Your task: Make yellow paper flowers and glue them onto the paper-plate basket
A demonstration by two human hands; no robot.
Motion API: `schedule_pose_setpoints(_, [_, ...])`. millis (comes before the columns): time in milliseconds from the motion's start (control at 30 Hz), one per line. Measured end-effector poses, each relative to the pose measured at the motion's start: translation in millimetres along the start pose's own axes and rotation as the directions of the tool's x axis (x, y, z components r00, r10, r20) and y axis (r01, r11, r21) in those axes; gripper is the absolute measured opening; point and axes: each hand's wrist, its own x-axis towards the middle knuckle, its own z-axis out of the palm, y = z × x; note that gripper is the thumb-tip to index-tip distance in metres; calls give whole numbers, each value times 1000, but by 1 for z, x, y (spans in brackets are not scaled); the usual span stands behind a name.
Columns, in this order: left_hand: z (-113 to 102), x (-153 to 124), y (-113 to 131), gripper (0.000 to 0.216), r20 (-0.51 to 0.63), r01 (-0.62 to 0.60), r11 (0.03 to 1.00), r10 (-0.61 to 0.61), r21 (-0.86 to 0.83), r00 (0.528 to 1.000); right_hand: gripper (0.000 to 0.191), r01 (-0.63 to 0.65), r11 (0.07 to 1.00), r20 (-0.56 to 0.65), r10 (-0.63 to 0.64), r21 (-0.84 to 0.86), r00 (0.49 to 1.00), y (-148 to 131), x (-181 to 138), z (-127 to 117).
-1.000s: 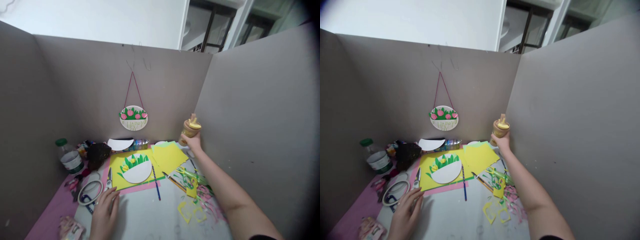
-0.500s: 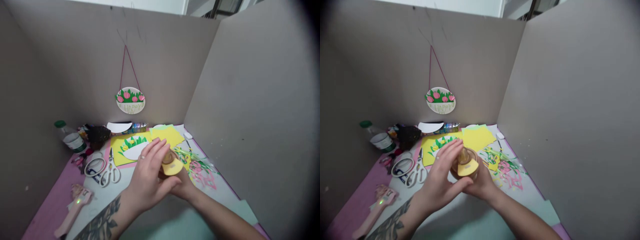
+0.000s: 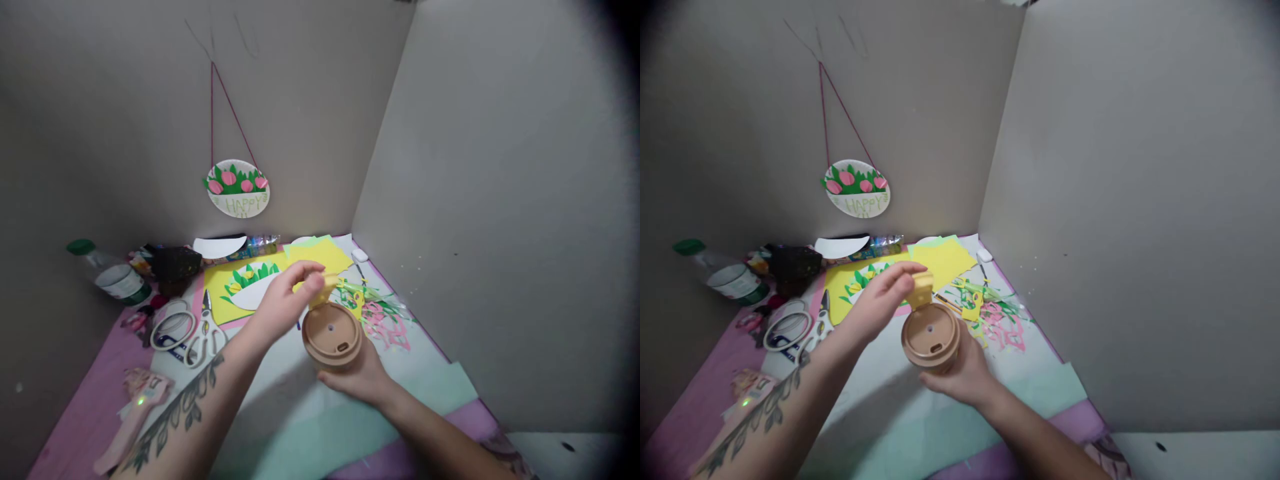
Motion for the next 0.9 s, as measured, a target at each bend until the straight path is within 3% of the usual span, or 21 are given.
schedule_pose_setpoints(67, [1,18,-15,43,25,173,950,-173,-261,985,94,-17,999,-6,17,-29,1000,1,-3,-4])
schedule_pose_setpoints(133, [2,31,-30,43,127,358,829,-337,-429,933,90,-44,997,-15,43,-66,999,3,-5,-8])
schedule_pose_setpoints(300, [9,37,-51,35,156,464,674,-466,-575,871,83,-57,991,-33,53,-120,998,6,-9,-16])
schedule_pose_setpoints(400, [13,34,-56,32,199,523,588,-527,-617,827,86,-20,998,-29,19,-57,999,7,-8,-18])
schedule_pose_setpoints(667, [29,34,-55,27,318,522,467,-448,-714,835,64,60,994,28,-63,87,998,2,4,-37])
schedule_pose_setpoints(900, [27,37,-57,38,383,509,471,-342,-721,858,70,26,992,-16,-24,123,1000,9,11,-60])
